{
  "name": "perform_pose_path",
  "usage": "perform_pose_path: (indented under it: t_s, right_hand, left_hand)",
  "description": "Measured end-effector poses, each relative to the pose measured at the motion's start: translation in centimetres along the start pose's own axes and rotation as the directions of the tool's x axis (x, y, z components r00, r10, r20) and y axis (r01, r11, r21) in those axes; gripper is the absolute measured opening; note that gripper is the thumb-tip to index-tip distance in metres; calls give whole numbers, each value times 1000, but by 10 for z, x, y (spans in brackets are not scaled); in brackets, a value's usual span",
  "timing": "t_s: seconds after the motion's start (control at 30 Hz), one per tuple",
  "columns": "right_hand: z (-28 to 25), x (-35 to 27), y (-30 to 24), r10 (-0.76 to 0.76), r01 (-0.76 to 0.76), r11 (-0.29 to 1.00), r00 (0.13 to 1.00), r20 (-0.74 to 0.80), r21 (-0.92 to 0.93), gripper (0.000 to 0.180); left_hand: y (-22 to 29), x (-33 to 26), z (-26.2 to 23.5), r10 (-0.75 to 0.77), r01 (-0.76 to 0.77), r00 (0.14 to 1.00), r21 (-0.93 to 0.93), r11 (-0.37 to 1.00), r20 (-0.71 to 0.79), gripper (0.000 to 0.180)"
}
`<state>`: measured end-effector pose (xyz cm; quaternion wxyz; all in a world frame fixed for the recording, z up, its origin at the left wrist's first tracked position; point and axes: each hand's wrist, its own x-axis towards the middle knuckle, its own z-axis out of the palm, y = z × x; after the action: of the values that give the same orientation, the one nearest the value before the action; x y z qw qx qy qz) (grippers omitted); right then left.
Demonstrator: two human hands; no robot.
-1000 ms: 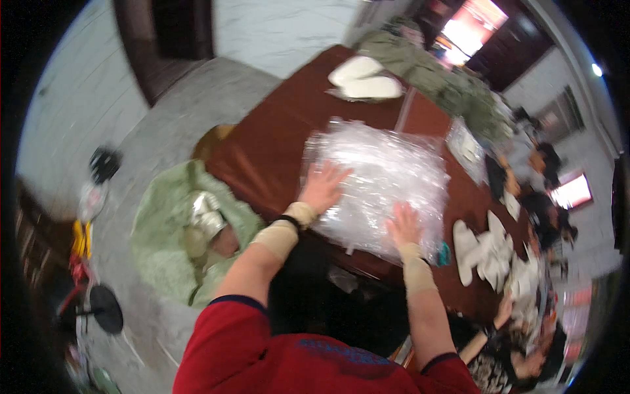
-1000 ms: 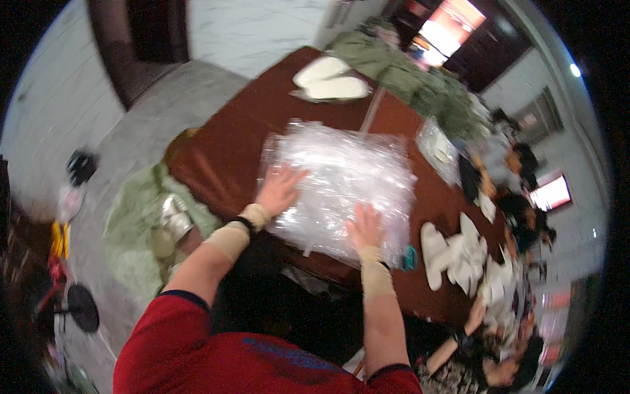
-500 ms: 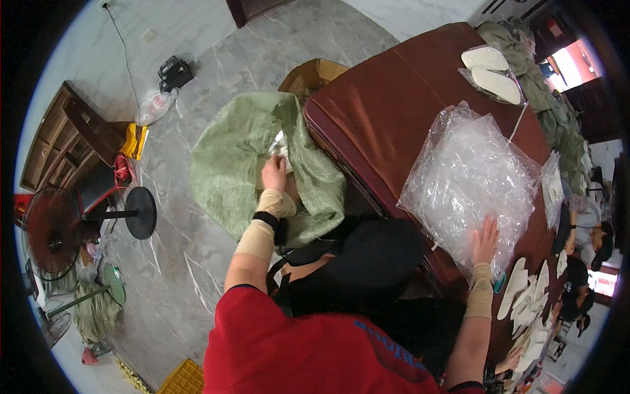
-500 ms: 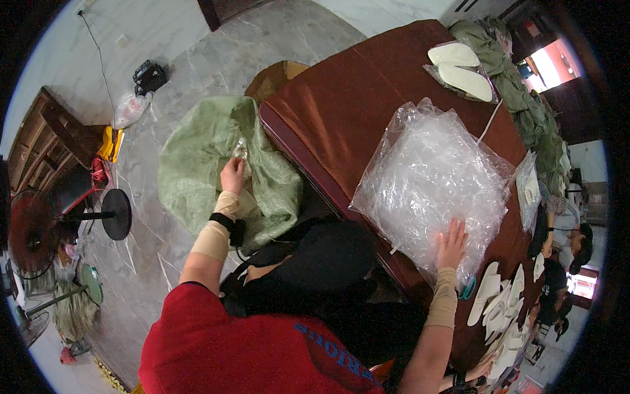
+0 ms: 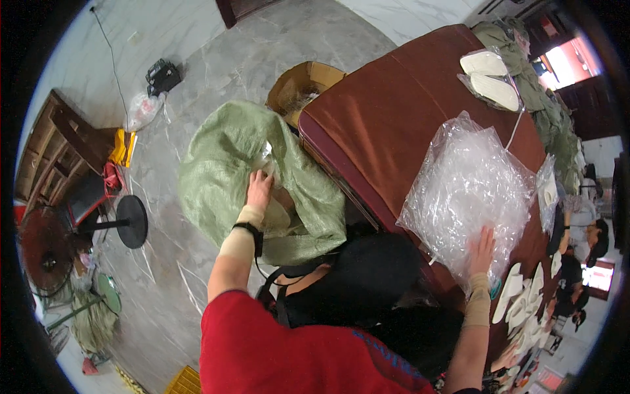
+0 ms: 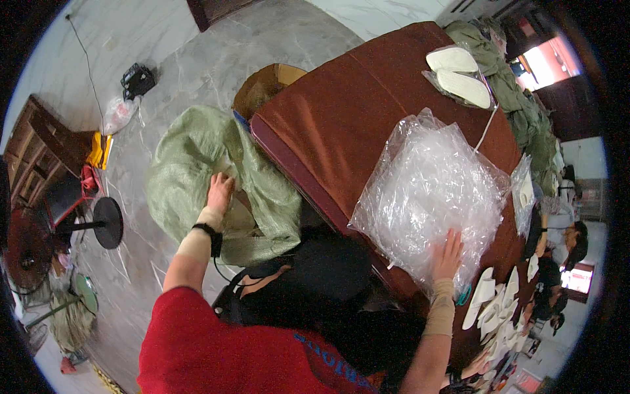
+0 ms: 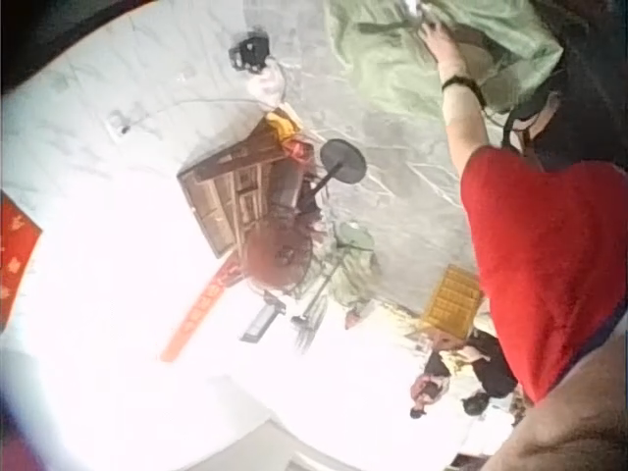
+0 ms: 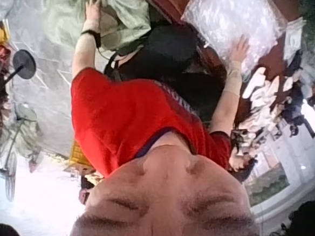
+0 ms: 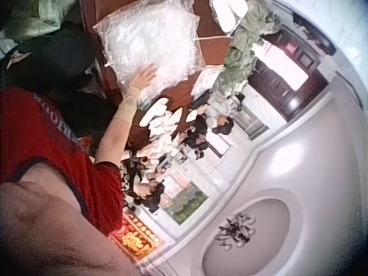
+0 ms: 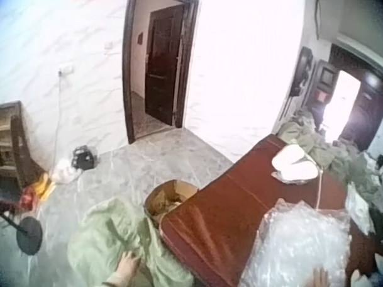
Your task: Taking slippers from a sack, inspecting them, and placing them into or on top of plastic packaging material on a table.
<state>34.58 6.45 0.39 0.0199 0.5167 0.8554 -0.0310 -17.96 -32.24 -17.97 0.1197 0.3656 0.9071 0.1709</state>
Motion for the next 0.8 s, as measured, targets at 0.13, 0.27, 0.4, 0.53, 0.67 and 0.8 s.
perform_pose_path:
  t_s: [0.13,0.27,0.4,0.53,0.67,0.8]
  right_hand:
    - [2,7,-1,56,-56,998,997,45,-6,62]
    - [3,10,-11,68,-67,998,997,41,-15,63]
    - [12,12,21,73,-73,997,997,-22,5,63]
    - [10,8,7,141,-140,990,990,31,-13,67]
    - [-7,0,-23,152,-155,987,984,98,29,68]
    - [-27,-10,-30,216,-226,973,966,141,56,66]
  left_hand:
    - [15,-45,-92,-72,-105,932,-455,884,-356,20]
    - [1,-88,-144,-466,-166,834,-940,298,-295,15]
    - [42,-95,-186,-410,-411,856,-895,-174,-314,17]
    - [139,-89,-266,-148,-411,912,-841,-353,-383,9]
    - [258,-85,-329,159,-342,905,-896,-282,-395,18]
    - [356,-58,-358,605,-106,704,-898,-427,-371,12]
